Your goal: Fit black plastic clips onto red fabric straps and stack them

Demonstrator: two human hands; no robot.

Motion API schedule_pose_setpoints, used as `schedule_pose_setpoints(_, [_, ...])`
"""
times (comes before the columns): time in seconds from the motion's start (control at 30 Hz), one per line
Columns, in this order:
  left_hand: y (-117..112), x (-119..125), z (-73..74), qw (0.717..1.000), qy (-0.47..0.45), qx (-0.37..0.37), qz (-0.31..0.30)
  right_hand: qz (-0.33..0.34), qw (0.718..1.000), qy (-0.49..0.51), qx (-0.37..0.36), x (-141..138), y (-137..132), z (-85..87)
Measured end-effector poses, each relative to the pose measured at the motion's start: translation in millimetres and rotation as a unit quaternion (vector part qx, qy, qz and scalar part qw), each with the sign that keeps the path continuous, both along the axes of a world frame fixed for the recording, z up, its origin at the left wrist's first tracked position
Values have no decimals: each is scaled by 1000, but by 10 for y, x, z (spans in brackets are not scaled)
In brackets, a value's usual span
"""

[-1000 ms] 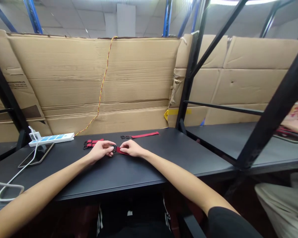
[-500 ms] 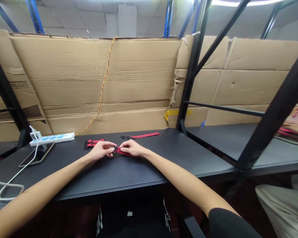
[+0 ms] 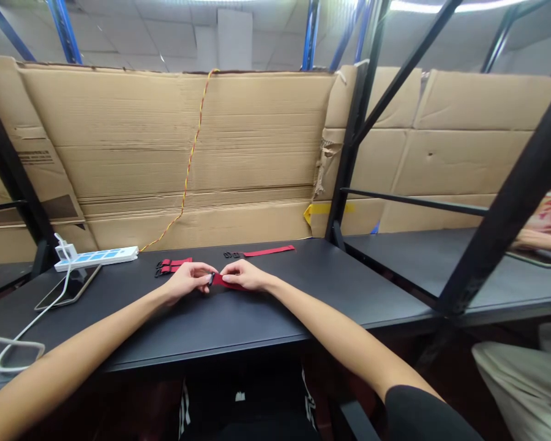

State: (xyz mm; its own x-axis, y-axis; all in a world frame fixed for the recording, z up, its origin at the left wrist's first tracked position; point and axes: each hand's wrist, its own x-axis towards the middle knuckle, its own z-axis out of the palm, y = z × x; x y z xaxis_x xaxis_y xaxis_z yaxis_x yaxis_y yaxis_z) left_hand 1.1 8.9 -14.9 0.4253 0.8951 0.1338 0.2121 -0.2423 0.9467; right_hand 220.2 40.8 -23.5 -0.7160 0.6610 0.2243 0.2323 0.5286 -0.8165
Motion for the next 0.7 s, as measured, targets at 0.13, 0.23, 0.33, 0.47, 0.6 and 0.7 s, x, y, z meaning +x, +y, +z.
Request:
schedule_pose_setpoints(0.13, [-15, 42, 5, 1000, 15, 21, -2, 9, 1000, -4, -5, -7, -10, 7])
schedule_pose_setpoints(0.23, [-19, 52, 6, 998, 31, 49, 39, 17, 1000, -2, 4, -3, -8, 19])
schedule_pose_setpoints(0.33, [-39, 53, 5, 995, 61, 73, 25, 17, 1000, 0, -1, -5, -10, 13])
schedule_pose_setpoints(0.47, [-80, 70, 1, 980, 79, 180, 22, 0, 999, 31, -33, -39, -14, -25])
schedule_pose_setpoints(0.6, [-61, 70, 2, 964, 89, 245, 59, -26, 999, 40, -4, -57, 4, -6])
schedule_pose_setpoints(0.7, [15, 20, 10, 960, 55, 236, 136, -88, 993, 10, 74, 26, 46, 80])
